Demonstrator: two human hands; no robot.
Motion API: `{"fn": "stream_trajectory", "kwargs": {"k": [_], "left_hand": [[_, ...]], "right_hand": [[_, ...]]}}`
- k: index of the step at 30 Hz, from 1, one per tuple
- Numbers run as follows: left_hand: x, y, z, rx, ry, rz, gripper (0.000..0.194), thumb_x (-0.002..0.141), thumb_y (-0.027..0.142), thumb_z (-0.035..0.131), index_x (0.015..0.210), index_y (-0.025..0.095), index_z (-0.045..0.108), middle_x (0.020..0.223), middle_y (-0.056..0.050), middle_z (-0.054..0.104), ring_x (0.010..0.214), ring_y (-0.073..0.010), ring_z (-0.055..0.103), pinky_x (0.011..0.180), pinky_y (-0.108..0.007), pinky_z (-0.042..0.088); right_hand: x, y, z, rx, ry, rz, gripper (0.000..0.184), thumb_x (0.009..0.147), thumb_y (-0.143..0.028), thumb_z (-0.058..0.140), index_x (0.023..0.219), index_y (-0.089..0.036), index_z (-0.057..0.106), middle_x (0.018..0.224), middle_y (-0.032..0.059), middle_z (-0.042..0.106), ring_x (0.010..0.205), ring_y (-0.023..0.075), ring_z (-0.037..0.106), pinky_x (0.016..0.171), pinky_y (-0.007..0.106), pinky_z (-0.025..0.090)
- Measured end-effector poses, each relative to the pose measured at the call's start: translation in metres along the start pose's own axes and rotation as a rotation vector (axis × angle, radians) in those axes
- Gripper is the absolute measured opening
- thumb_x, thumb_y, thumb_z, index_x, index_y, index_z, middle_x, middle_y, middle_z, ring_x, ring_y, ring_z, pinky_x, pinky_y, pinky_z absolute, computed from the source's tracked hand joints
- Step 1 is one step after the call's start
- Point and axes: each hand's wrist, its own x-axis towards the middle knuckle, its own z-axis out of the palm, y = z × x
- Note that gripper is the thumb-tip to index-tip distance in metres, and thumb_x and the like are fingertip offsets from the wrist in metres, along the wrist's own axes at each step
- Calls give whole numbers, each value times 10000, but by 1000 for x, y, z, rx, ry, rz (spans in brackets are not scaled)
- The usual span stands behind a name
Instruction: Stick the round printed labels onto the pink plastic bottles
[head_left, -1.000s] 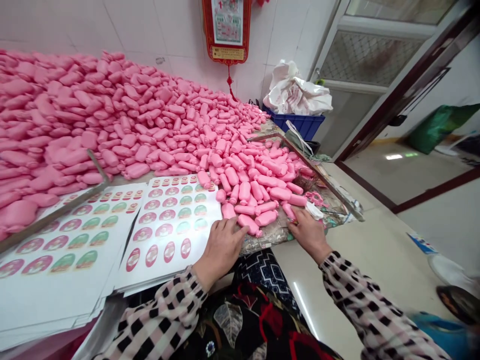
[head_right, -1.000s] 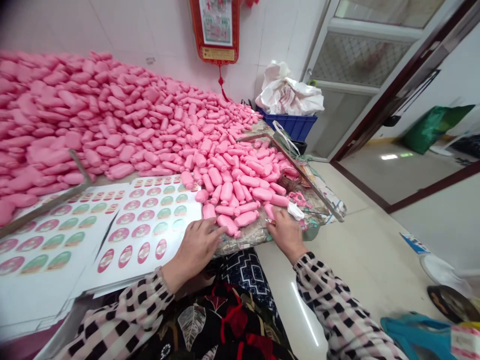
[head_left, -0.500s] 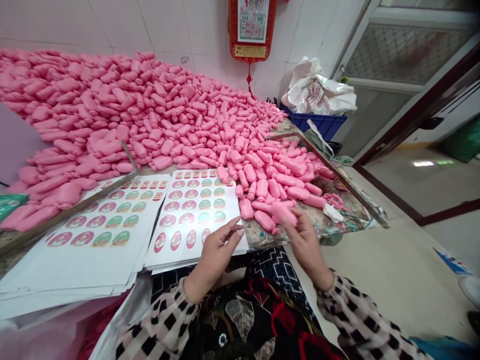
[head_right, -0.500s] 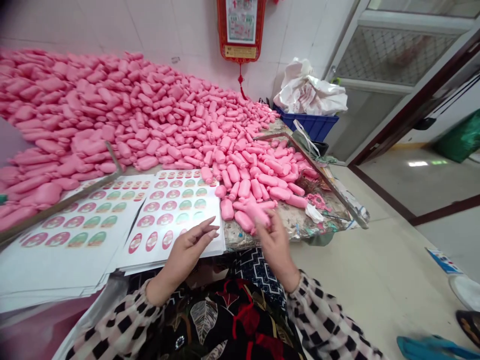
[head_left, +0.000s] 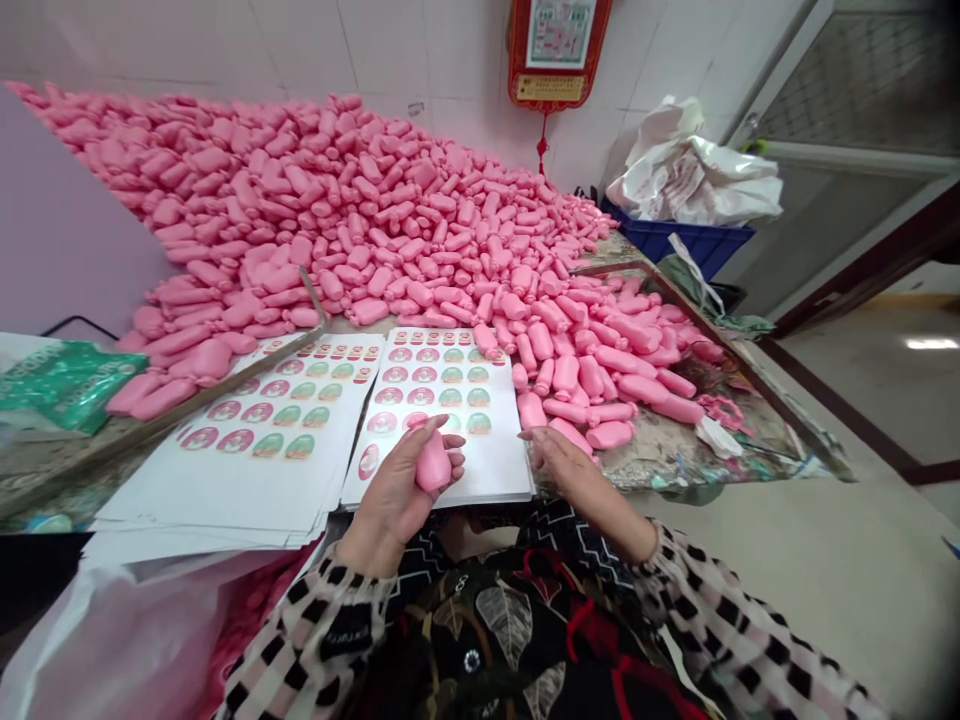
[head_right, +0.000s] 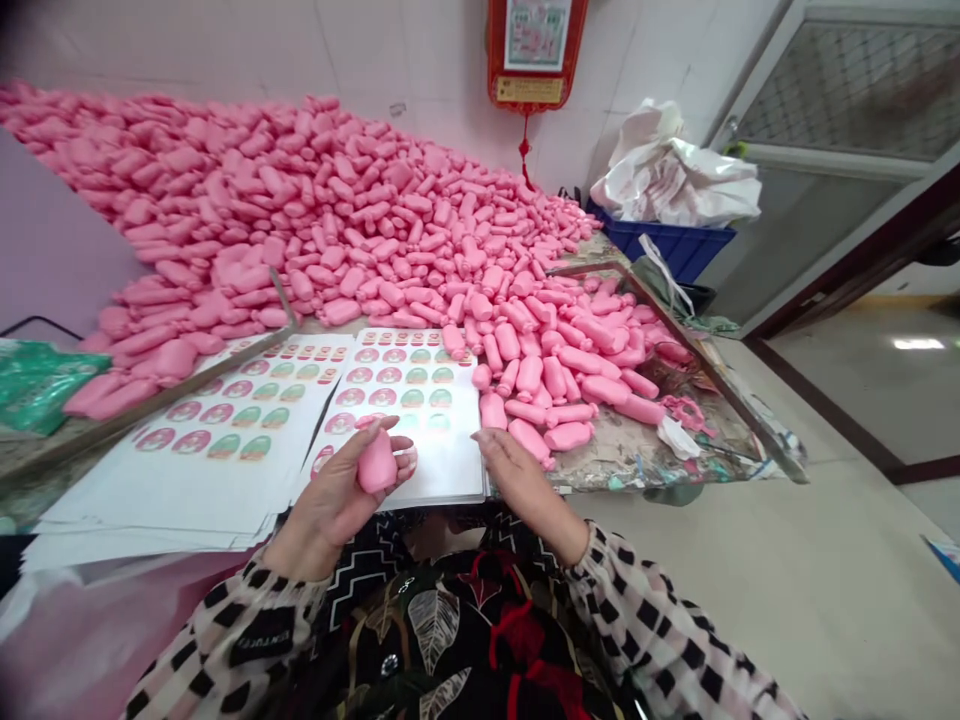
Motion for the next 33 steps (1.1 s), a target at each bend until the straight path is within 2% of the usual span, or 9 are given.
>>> {"fn": "stream_trajectory", "kwargs": {"k": [6, 11, 16, 18, 21, 24, 26, 30, 33], "left_hand": [[-10, 22, -26, -118, 26, 61, 319, 815, 425, 551, 1004, 169, 565, 774, -66, 618, 589, -119, 568, 524, -232, 494], [-29, 46, -63, -166, 176, 171, 404, 848, 514, 429, 1000, 169, 576, 791, -88, 629, 624, -152, 581, 546, -282, 504], [-43, 41, -79, -124, 269, 185, 330, 822, 464, 498, 990, 190, 573, 767, -55, 618, 605, -132, 558, 562, -264, 475], [-44, 31, -77, 35, 253, 220, 285, 778, 397, 585, 981, 197, 568, 732, -17, 594, 600, -117, 537, 575, -243, 452], [-43, 15, -65, 580, 227, 352, 228, 734, 326, 648, 910, 200, 578, 755, 8, 587, 639, -114, 526, 626, -242, 431], [-37, 4, -48, 1252, 129, 535, 132, 807, 327, 553, 847, 204, 581, 838, -12, 610, 769, -163, 550, 740, -303, 423], [-31, 1, -39, 1564, 45, 607, 138, 846, 295, 486, 898, 213, 585, 916, -30, 628, 853, -194, 563, 783, -331, 416], [-15, 1, -32, 1822, -15, 572, 349, 817, 293, 542, 1161, 233, 530, 1290, -55, 532, 1017, -235, 566, 834, -354, 426], [-8, 3, -33, 1891, -36, 492, 418, 799, 349, 569, 1204, 262, 515, 1330, -32, 507, 1060, -257, 561, 829, -374, 437]], "right_hand": [[5, 5, 5, -246, 27, -119, 424, 790, -559, 517, 960, -187, 627, 771, 8, 584, 683, 143, 501, 613, 258, 389], [8, 9, 16, -419, 42, -161, 478, 792, -561, 517, 1086, -194, 603, 843, 36, 619, 684, 156, 531, 613, 270, 402], [11, -1, 34, -581, -1, -259, 429, 873, -520, 402, 1136, -227, 572, 987, 57, 631, 803, 187, 574, 683, 292, 410], [13, -6, 41, -712, -38, -307, 379, 917, -461, 332, 1082, -246, 597, 985, 52, 628, 838, 188, 575, 694, 289, 394], [19, -10, 49, -920, -52, -342, 348, 938, -390, 309, 996, -253, 623, 898, 43, 630, 803, 183, 573, 658, 285, 362], [25, -12, 55, -1053, -27, -359, 335, 944, -337, 307, 961, -232, 625, 872, 51, 632, 819, 188, 563, 668, 291, 345], [28, -12, 57, -1084, 5, -360, 316, 942, -318, 320, 952, -219, 620, 876, 52, 628, 836, 185, 556, 683, 289, 341], [28, -12, 61, -1073, 59, -345, 248, 928, -313, 367, 1020, -223, 579, 919, 34, 604, 840, 163, 551, 641, 271, 329], [28, -11, 64, -1099, 72, -327, 238, 927, -325, 367, 978, -236, 582, 939, 34, 569, 815, 153, 540, 580, 264, 299]]}}
